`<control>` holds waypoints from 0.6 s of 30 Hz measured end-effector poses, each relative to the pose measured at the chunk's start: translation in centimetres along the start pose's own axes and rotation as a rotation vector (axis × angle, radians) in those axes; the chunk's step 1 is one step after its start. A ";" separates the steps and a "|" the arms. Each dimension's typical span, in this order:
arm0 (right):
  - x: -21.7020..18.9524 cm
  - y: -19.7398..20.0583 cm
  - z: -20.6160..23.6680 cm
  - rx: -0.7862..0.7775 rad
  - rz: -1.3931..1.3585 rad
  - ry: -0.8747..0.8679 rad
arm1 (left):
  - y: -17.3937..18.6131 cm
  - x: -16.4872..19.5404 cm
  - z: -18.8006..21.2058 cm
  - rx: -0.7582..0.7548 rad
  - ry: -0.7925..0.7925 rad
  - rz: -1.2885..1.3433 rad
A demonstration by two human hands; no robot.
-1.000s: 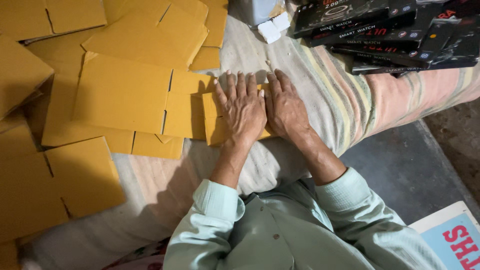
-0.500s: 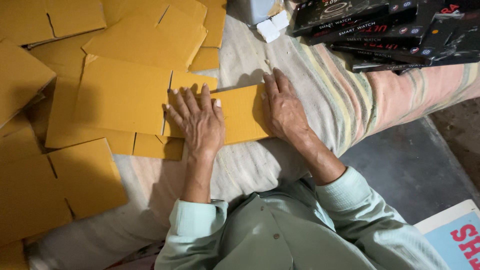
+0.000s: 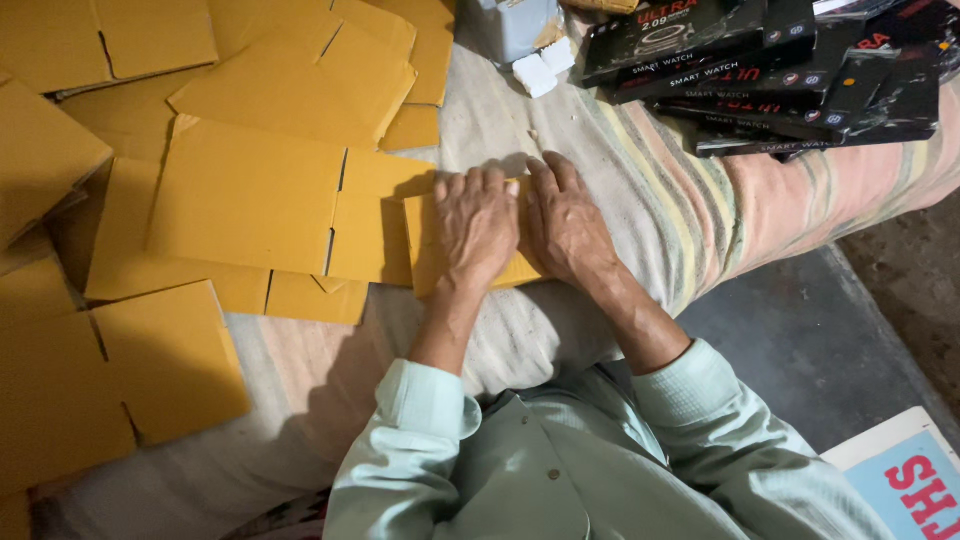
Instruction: The person folds flat yellow cardboard boxes into shape, pressing the side flaps and base creases with both hands, then sets each finished box aside and picks up the next flat blank. The person repeats this folding cycle on the work surface.
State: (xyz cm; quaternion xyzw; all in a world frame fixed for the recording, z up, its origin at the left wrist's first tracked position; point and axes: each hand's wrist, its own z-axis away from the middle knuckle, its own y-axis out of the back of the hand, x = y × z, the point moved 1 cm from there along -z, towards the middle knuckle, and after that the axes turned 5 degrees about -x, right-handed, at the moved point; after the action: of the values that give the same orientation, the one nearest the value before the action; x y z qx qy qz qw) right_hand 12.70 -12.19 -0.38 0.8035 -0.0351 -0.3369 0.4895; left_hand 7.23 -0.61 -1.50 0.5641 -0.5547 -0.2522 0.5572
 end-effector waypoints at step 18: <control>-2.5 -2.1 -1.7 0.073 0.501 0.127 | 1.1 -3.9 4.0 0.008 0.245 -0.050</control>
State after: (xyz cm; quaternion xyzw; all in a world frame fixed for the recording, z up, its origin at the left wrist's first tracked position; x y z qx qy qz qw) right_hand 11.20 -8.85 -0.29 0.8064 -0.2143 -0.1526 0.5296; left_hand 2.26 1.76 -2.79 0.6067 -0.4691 -0.1928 0.6122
